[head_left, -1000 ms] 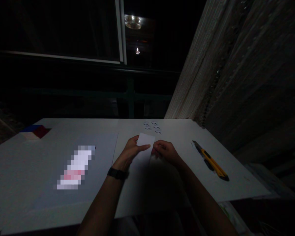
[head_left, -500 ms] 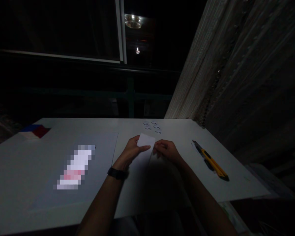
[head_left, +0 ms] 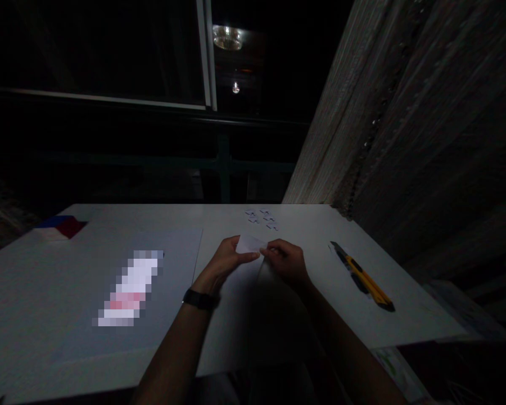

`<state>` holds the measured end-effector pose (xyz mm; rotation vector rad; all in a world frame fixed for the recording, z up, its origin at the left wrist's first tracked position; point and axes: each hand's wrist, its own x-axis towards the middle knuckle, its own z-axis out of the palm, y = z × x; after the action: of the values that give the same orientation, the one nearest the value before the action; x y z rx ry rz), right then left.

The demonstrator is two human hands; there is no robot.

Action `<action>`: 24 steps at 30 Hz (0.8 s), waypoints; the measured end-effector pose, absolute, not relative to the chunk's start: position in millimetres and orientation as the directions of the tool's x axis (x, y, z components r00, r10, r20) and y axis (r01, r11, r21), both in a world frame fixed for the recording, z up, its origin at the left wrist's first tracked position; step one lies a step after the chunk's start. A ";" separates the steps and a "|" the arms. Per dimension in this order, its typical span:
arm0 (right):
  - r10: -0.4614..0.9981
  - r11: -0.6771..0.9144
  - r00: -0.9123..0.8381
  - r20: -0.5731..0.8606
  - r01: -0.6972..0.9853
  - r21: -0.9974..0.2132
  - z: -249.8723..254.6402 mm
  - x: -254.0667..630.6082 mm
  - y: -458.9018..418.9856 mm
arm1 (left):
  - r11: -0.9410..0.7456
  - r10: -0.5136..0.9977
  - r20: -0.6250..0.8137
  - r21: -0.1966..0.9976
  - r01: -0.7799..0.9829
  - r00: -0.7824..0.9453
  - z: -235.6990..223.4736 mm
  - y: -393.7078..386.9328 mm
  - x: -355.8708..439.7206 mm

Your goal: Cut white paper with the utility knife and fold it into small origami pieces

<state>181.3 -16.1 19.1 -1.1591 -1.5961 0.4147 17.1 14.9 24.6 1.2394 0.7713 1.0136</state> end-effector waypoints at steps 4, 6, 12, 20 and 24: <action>0.723 0.598 -0.045 0.690 0.541 -0.591 22.9 181.2 -22.3 | -0.028 0.940 0.085 0.984 -0.174 0.330 27.5 13.2 17.5; 0.694 0.627 -0.095 0.714 0.568 -0.534 23.2 182.3 -26.4 | -0.103 0.942 0.152 0.979 -0.174 0.299 30.4 12.5 17.1; 0.654 0.637 -0.011 0.757 0.548 -0.542 20.7 183.2 -33.1 | -0.450 0.852 0.476 0.879 -0.161 0.218 38.7 11.7 13.0; 0.986 0.160 -0.025 0.166 -0.153 -0.975 25.1 179.4 -20.4 | -0.573 0.801 0.554 0.820 0.021 0.227 45.2 6.7 13.5; 0.989 0.146 -0.009 0.148 -0.116 -0.982 30.2 181.6 -20.9 | -0.574 0.794 0.547 0.819 0.029 0.263 44.8 6.6 15.3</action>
<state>181.6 -20.9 30.2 -1.0081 -1.2037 1.1648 15.3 6.6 44.8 1.8289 0.7488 1.3744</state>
